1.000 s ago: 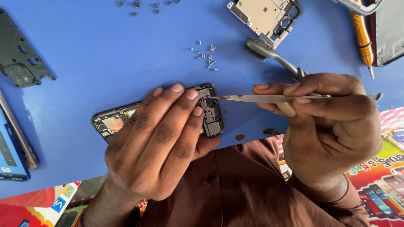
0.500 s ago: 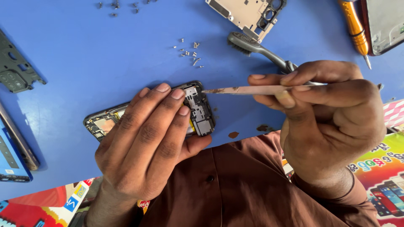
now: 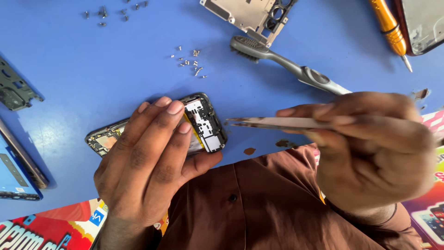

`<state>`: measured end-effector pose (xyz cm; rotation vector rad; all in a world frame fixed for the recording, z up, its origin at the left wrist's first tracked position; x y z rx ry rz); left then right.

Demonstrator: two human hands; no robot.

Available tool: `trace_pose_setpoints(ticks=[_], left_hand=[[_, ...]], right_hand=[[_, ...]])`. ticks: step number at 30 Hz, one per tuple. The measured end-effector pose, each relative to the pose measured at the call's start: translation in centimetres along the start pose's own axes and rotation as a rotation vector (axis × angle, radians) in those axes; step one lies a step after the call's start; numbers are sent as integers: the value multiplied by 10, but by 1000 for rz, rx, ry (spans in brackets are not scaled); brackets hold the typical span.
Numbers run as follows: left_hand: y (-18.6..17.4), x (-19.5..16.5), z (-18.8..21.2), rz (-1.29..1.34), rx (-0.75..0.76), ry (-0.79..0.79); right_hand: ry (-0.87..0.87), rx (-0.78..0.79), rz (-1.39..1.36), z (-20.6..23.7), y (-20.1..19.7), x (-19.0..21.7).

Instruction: The person uses a screwdriver and tweezers to remove screws and a small metal bracket from the internal frame of a disassembled smartphone. The device remains open on the workbench throughout the clip.

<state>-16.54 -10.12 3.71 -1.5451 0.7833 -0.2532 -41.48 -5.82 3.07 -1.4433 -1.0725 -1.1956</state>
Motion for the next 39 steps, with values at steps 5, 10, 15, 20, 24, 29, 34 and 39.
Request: trace_pose_setpoints(ticks=[5, 10, 15, 20, 24, 29, 34, 39], left_hand=[[-1, -4, 1, 28, 39, -54], [2, -6, 3, 44, 10, -87], [6, -5, 4, 69, 19, -91], [7, -6, 4, 95, 36, -87], [10, -7, 5, 130, 19, -107], [13, -6, 3, 189, -31, -94], [14, -5, -2, 117, -13, -17], [12, -11, -6, -7, 64, 42]], right_hand=[[66, 144, 51, -9, 3, 7], [124, 295, -13, -22, 3, 6], [84, 392, 8, -31, 3, 4], [35, 414, 25, -35, 1, 6], [68, 411, 5, -37, -2, 4], [203, 487, -30, -35, -11, -6], [146, 433, -129, -27, -23, -17], [127, 480, -178, -21, -34, -27]])
Point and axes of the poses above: each hand's wrist, its own z-axis away from the middle knuckle, its own y-axis out of the palm, x = y × z, the point moved 3 cm from there along -z, towards the middle knuckle, and after that the axes turned 12 degrees about -z, right-handed, at the moved point
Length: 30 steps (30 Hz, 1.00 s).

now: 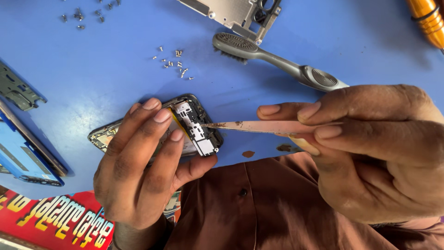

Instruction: The person uses a screwdriver and tweezers to remove screws and a small metal bracket from the internal frame of a disassembled smartphone. The device remains open on the workbench throughout the clip.

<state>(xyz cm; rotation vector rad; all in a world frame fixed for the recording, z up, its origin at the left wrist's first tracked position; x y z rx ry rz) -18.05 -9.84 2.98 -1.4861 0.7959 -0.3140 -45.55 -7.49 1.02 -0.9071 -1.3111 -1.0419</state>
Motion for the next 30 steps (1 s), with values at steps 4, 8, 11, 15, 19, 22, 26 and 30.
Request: trace_pose_setpoints(ticks=[4, 8, 11, 15, 19, 22, 26, 30], left_hand=[[-4, -5, -6, 3, 16, -41], [-5, -7, -13, -4, 23, -66], [-6, -8, -14, -13, -1, -56], [-10, -10, -8, -19, -8, -36], [-16, -10, -3, -94, -35, 13], [-20, -5, 1, -150, -104, 49], [-21, 2, 16, -135, -237, 66], [-16, 8, 43, -186, -305, 6]], right_hand=[[145, -37, -130, 7, 1, -5], [185, -226, -166, 11, 8, -4], [72, -341, -61, 12, 15, 2], [108, -381, -94, 17, 27, 3], [161, -432, -199, 24, 39, 2], [103, -466, -189, 29, 48, 2], [44, -506, -137, 31, 61, 0], [-13, -531, -38, 27, 75, 1]])
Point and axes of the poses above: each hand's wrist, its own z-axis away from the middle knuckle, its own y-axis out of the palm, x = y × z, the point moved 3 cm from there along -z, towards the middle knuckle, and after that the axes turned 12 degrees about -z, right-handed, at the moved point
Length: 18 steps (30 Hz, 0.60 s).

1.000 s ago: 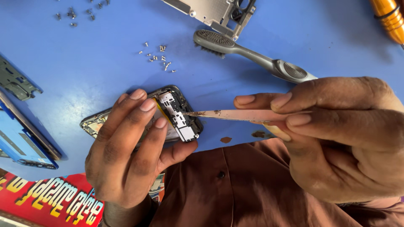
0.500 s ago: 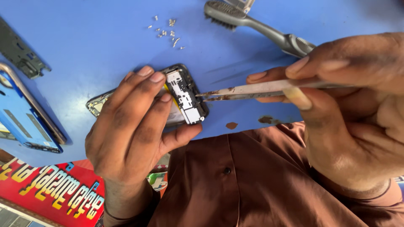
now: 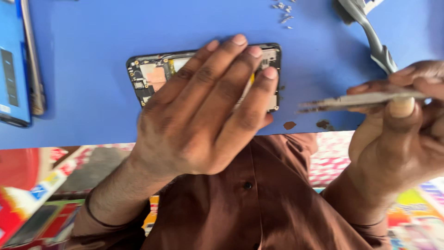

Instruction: The person uses a screwdriver and tweezers to remove screws and a small metal bracket from the internal frame of a disassembled smartphone. The device remains open on the workbench throughout the clip.

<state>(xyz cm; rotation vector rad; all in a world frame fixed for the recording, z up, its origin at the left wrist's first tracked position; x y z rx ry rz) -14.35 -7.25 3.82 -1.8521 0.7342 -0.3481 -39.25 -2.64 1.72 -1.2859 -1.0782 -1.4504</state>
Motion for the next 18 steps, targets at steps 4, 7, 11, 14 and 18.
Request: trace_pose_setpoints(ticks=[4, 7, 11, 14, 18], left_hand=[[1, 5, 25, 18, -35, -82], [3, 11, 34, 71, -93, -128], [5, 20, 43, 110, -123, -179], [3, 23, 54, 148, -146, -214], [1, 24, 65, 86, -133, -239]], right_hand=[[-85, 22, 128, 2, 21, 5], [-160, 34, 226, 4, 39, 13], [-280, 59, 395, 10, 65, 30], [-325, 132, 614, 15, 84, 44], [-334, 411, 1051, 21, 105, 51]])
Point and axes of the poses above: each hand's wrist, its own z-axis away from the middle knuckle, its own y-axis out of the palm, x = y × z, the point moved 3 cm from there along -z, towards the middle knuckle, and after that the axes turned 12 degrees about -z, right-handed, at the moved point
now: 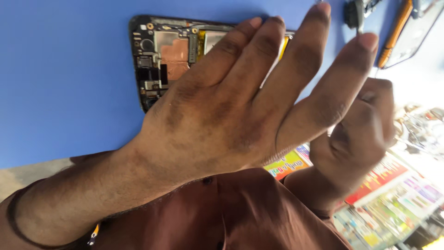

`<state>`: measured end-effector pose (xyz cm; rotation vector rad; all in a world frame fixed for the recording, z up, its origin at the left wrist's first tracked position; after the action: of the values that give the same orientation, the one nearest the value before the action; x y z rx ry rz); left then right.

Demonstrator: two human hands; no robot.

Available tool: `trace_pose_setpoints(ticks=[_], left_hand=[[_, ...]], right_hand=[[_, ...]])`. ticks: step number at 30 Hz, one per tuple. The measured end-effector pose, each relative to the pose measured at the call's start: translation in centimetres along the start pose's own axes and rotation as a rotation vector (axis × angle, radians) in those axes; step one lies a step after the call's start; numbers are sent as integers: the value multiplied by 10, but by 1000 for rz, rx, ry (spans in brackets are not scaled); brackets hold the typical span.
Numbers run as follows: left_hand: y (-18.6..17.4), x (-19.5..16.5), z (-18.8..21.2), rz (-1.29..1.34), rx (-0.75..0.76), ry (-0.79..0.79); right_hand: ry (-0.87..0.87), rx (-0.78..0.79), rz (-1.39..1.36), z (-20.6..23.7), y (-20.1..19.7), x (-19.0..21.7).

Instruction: The person uses a screwdriver and tweezers to remove screws and a small metal bracket from the internal frame of a disassembled smartphone. The device remains open on the workbench throughout the clip.

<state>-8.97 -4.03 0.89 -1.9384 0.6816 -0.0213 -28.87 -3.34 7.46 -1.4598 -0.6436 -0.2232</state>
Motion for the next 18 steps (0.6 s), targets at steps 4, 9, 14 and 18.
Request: trace_pose_setpoints(ticks=[4, 9, 14, 18], left_hand=[[-1, 1, -1, -60, -7, 19], [0, -4, -1, -29, -2, 37], [2, -15, 10, 12, 13, 53], [-4, -13, 8, 68, 33, 58]], right_hand=[[-122, 57, 144, -4, 5, 6], [-261, -3, 103, -6, 9, 0], [-377, -57, 123, -3, 13, -11], [-404, -76, 114, 4, 14, -18]])
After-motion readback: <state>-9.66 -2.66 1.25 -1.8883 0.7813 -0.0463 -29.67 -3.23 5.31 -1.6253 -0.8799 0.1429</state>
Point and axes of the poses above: each hand's wrist, its own z-axis away from the middle knuckle, its own y-axis out of the palm, x = y × z, the point moved 3 cm from there along -z, towards the middle knuckle, and after that the axes turned 12 degrees about -z, right-handed, at the moved point
